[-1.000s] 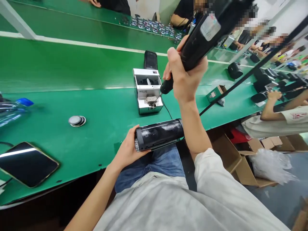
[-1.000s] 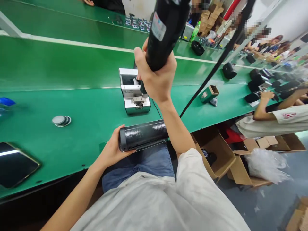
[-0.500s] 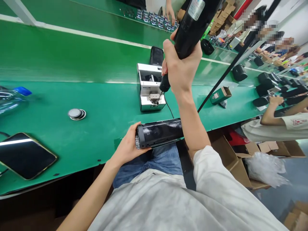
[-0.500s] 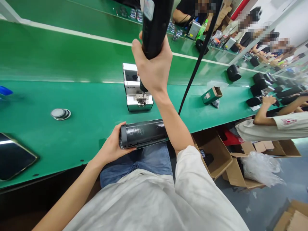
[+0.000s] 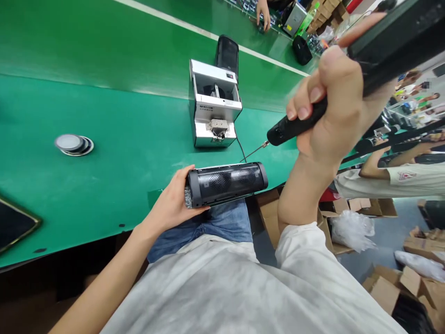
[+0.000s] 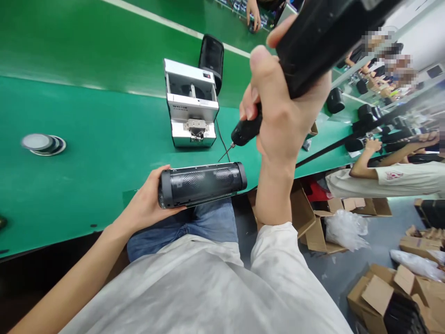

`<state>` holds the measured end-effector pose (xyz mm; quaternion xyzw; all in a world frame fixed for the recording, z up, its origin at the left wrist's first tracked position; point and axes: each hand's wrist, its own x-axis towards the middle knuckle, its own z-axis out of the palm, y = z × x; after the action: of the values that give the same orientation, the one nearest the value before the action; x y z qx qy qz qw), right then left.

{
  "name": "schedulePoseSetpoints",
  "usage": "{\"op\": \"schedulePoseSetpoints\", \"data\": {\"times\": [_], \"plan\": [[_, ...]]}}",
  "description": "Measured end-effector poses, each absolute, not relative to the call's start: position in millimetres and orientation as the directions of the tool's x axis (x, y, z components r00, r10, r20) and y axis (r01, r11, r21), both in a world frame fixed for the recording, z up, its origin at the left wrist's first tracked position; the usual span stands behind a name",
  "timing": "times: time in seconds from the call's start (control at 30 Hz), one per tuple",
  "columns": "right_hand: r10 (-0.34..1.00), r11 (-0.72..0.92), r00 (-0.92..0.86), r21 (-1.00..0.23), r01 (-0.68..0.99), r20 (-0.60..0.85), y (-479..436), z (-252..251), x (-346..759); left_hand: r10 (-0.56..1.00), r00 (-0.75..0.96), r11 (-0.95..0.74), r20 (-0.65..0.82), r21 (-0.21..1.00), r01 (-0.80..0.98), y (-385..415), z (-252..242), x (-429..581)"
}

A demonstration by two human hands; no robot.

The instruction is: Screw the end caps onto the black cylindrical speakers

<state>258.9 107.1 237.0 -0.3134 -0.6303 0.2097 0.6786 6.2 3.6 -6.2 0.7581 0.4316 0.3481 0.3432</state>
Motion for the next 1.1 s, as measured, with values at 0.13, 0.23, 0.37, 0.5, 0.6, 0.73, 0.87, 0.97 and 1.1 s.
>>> {"op": "schedulePoseSetpoints", "data": {"times": [0.13, 0.23, 0.37, 0.5, 0.6, 0.73, 0.87, 0.97, 1.1], "plan": [[0.703, 0.661, 0.172, -0.724, 0.198, 0.69, 94, 235, 265, 0.89, 0.387, -0.402, 0.241, 0.815, 0.418, 4, -7, 6], [0.704, 0.665, 0.175, -0.726, 0.178, 0.688, 93, 234, 263, 0.893, 0.387, -0.395, 0.232, 0.814, 0.426, 3, -6, 6], [0.713, 0.673, 0.143, -0.727, 0.136, 0.687, 97, 222, 261, 0.896, 0.385, -0.386, 0.221, 0.818, 0.427, 3, -6, 6], [0.734, 0.673, 0.092, -0.739, 0.04, 0.673, 104, 190, 262, 0.898, 0.375, -0.386, 0.231, 0.824, 0.416, 2, -7, 7], [0.733, 0.679, 0.067, -0.735, 0.002, 0.677, 104, 168, 264, 0.896, 0.391, -0.375, 0.213, 0.833, 0.407, 2, -7, 8], [0.704, 0.706, 0.079, -0.707, 0.029, 0.706, 97, 162, 262, 0.893, 0.398, -0.373, 0.209, 0.839, 0.396, 2, -5, 8], [0.713, 0.694, 0.074, -0.717, 0.061, 0.697, 94, 165, 260, 0.891, 0.4, -0.376, 0.215, 0.842, 0.386, 2, -3, 8], [0.703, 0.709, 0.053, -0.705, 0.02, 0.709, 97, 163, 261, 0.892, 0.402, -0.37, 0.206, 0.843, 0.39, 3, -3, 7], [0.685, 0.728, 0.059, -0.682, -0.064, 0.726, 103, 155, 263, 0.892, 0.415, -0.354, 0.177, 0.844, 0.402, 3, -3, 7]]}}
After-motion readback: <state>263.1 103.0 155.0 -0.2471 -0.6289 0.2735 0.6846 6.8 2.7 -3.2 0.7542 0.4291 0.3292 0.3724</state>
